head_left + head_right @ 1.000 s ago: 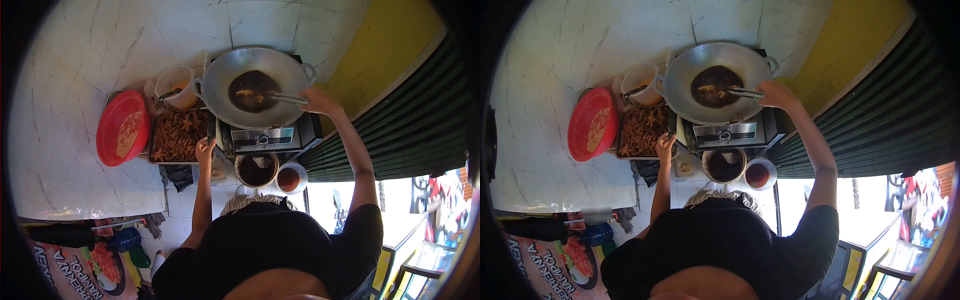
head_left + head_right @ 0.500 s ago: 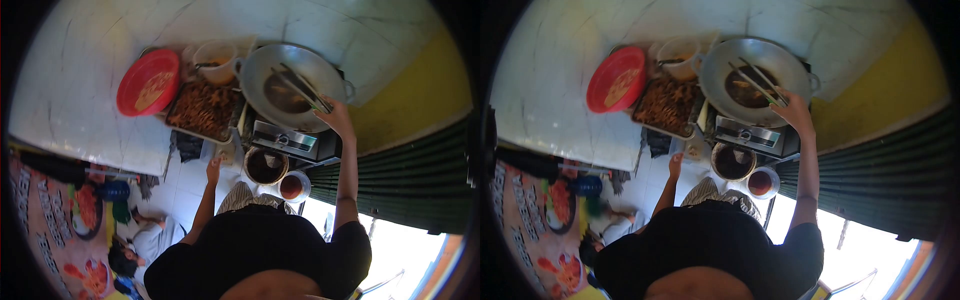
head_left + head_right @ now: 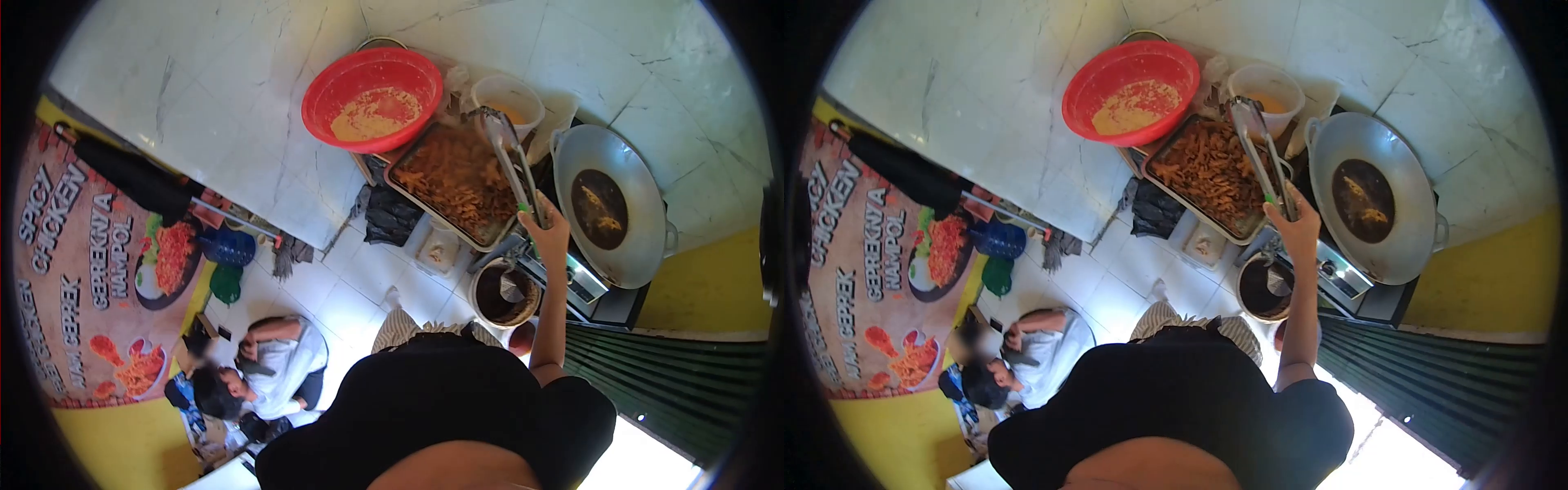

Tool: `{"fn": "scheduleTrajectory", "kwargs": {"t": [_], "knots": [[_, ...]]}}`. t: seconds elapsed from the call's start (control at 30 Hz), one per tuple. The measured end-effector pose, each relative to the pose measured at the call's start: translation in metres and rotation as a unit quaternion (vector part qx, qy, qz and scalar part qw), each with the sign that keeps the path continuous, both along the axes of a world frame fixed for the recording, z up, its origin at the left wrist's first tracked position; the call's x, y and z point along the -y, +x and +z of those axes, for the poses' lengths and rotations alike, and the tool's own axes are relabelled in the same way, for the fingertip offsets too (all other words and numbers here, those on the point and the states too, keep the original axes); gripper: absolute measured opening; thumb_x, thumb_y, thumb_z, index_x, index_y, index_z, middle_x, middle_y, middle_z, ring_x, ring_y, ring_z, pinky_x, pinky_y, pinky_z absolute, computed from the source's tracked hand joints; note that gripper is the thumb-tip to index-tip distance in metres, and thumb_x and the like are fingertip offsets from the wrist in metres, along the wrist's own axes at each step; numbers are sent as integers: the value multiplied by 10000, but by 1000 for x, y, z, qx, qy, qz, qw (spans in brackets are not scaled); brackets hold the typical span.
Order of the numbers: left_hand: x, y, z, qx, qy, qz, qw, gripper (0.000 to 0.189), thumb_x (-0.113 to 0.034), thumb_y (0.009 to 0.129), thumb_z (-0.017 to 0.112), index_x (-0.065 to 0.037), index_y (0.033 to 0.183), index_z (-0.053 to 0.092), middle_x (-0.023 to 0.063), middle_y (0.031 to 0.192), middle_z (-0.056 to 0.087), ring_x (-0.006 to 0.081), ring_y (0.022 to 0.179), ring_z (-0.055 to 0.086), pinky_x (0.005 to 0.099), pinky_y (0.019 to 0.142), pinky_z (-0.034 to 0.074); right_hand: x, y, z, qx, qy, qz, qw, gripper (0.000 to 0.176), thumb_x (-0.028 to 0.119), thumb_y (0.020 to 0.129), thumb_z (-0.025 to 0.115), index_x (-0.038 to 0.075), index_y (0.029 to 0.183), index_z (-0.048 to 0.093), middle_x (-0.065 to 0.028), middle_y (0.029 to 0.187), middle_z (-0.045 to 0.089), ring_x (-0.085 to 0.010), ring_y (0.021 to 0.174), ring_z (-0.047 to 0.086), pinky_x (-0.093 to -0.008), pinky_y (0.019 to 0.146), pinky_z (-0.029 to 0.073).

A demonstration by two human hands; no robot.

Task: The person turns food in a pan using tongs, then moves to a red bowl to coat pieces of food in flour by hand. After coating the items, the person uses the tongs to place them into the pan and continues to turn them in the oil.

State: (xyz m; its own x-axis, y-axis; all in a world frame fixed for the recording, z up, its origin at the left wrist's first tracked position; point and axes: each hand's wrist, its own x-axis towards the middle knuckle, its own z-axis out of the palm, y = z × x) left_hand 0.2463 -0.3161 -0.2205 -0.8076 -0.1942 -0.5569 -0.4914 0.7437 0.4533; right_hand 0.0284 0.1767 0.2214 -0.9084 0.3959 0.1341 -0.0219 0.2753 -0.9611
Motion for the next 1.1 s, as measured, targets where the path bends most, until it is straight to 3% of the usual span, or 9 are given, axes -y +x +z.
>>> {"fn": "scheduleTrajectory", "kwargs": {"t": [0.17, 0.2, 0.3, 0.5, 0.73, 0.83, 0.9, 1.03, 1.1], "knots": [[48, -91, -19, -62, 8, -62, 996, 412, -425, 785, 450, -43, 802, 603, 195, 832, 576, 347, 834, 537, 398, 731, 416, 65, -36, -56, 21, -109, -91, 990, 487, 130, 700, 657, -75, 1100, 468, -94, 916, 586, -98, 785, 543, -211, 715, 421], [16, -156, 97, -69, 73, -60, 993, 367, -376, 788, 482, -22, 806, 580, 193, 829, 571, 346, 816, 537, 394, 721, 416, 71, -40, -69, 23, -109, -115, 987, 487, 130, 700, 657, -75, 1100, 468, -94, 916, 586, -98, 785, 543, -211, 715, 421], [-25, -288, 182, -228, 123, -73, 963, 288, -264, 820, 500, 10, 903, 528, 187, 838, 570, 329, 806, 542, 370, 713, 419, 78, -51, -108, 57, -145, -173, 973, 441, 133, 707, 650, -63, 1071, 498, -76, 869, 594, -76, 742, 535, -191, 661, 421], [-115, -450, 330, -562, 134, -244, 779, 214, -112, 761, 569, -14, 943, 514, 133, 927, 528, 280, 883, 484, 359, 794, 368, 89, -49, -103, 90, -243, -244, 934, 399, 154, 714, 646, -33, 1045, 526, -7, 721, 574, -35, 559, 472, -173, 484, 373], [-182, -515, 328, -494, 121, -275, 816, 207, -198, 793, 529, -23, 901, 552, 121, 840, 579, 262, 753, 564, 349, 664, 428, 66, -74, -119, 94, -73, -347, 930, 590, 269, 669, 676, -84, 1088, 458, -135, 787, 573, -134, 588, 543, -218, 479, 428], [-183, -518, 326, -431, 17, -309, 847, 267, -283, 804, 503, -36, 868, 582, 116, 760, 596, 260, 653, 580, 337, 590, 444, 53, -83, -129, 203, 53, -343, 916, 680, 288, 665, 661, -98, 1147, 377, -208, 839, 557, -236, 716, 574, -285, 545, 468], [-187, -520, 333, -423, 13, -320, 848, 290, -319, 791, 514, -48, 863, 590, 115, 734, 596, 265, 644, 579, 340, 580, 444, 42, -93, -149, 226, 72, -339, 910, 771, 395, 637, 649, -75, 1174, 357, -246, 1007, 518, -318, 954, 510, -338, 810, 395], [-187, -519, 341, -435, 16, -349, 830, 362, -401, 740, 563, -67, 877, 597, 114, 703, 597, 275, 644, 578, 345, 572, 443, 43, -101, -147, 255, 106, -299, 914, 778, 311, 688, 614, -76, 1233, 217, -323, 1064, 422, -408, 933, 488, -397, 794, 408], [-189, -522, 336, -434, 11, -340, 834, 379, -413, 728, 572, -64, 875, 597, 117, 716, 598, 279, 650, 578, 345, 572, 442, 46, -110, -151, 315, 341, -294, 836, 706, 281, 678, 621, -58, 1208, 299, -325, 1104, 380, -431, 968, 454, -403, 833, 377]]}}
